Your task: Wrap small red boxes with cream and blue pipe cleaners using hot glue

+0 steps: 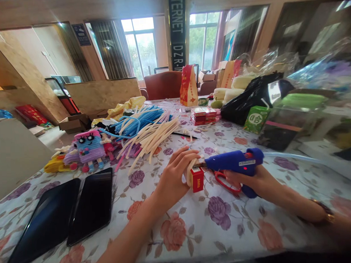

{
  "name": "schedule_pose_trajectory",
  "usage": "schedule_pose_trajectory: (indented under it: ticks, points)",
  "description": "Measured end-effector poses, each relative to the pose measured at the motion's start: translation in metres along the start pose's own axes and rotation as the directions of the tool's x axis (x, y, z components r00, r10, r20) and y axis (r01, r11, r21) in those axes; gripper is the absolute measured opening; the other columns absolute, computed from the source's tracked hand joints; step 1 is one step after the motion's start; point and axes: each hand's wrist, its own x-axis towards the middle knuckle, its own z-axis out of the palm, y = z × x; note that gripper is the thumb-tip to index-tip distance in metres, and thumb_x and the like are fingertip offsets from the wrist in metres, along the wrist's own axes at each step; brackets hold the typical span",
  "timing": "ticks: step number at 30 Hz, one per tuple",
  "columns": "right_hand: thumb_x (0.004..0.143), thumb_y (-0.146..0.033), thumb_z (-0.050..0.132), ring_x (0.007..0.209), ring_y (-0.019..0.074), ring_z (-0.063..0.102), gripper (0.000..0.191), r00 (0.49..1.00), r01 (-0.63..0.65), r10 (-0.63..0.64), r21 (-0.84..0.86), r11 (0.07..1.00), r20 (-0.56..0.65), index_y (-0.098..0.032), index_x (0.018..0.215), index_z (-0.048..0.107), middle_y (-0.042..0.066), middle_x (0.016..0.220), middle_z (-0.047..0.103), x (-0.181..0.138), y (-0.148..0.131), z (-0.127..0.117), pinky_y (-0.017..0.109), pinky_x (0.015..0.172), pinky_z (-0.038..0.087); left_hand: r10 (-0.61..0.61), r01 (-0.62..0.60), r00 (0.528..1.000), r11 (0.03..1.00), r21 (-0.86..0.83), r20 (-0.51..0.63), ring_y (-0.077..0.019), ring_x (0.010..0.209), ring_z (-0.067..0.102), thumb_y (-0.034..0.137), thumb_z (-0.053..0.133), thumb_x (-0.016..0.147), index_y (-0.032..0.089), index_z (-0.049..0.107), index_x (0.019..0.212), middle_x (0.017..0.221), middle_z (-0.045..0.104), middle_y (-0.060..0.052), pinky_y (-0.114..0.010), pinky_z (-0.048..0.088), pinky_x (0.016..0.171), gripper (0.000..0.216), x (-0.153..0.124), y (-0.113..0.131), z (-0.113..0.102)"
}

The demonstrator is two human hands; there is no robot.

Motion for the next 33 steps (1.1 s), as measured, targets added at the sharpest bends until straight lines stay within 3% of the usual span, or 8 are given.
schedule_pose_trajectory:
  ticks: [9, 21, 33]
  points:
    - [0.065, -0.055, 0.069, 0.046, 0.0099, 0.045, 0.041, 1.000, -0.001, 0.001, -0.001, 1.000, -0.016, -0.020, 0.052, 0.052, -0.002, 0.049, 0.052, -0.001, -0.002, 0.001, 0.025, 0.044, 0.035, 0.010, -0.010, 1.000, 1.000, 0.004, -0.010, -0.0187, 0.124, 0.043, 0.016, 0.061, 0.078, 0.020, 0.050, 0.112, 0.120, 0.059, -0.005, -0.037, 0.038, 0.105, 0.036, -0.001, 0.000, 0.001]
    - [0.063, -0.053, 0.071, 0.049, 0.0094, 0.045, 0.042, 0.999, 0.012, -0.010, 0.050, 0.999, -0.049, -0.019, 0.053, 0.051, -0.003, 0.050, 0.051, -0.002, -0.007, 0.001, 0.024, 0.049, 0.035, 0.011, -0.010, 0.999, 1.000, 0.016, -0.048, -0.0210, 0.123, 0.045, 0.013, 0.060, 0.076, 0.021, 0.050, 0.113, 0.120, 0.059, -0.006, -0.040, 0.040, 0.103, 0.039, 0.000, -0.001, 0.000]
    - [0.062, -0.059, 0.069, 0.049, 0.0099, 0.047, 0.046, 0.995, -0.030, 0.026, -0.041, 0.999, -0.098, -0.017, 0.049, 0.054, 0.000, 0.050, 0.053, -0.004, -0.012, -0.002, 0.024, 0.050, 0.037, 0.012, -0.010, 0.997, 1.000, 0.029, -0.074, -0.0206, 0.122, 0.045, 0.014, 0.061, 0.076, 0.022, 0.051, 0.112, 0.119, 0.059, -0.006, -0.039, 0.041, 0.102, 0.038, 0.001, 0.000, 0.000]
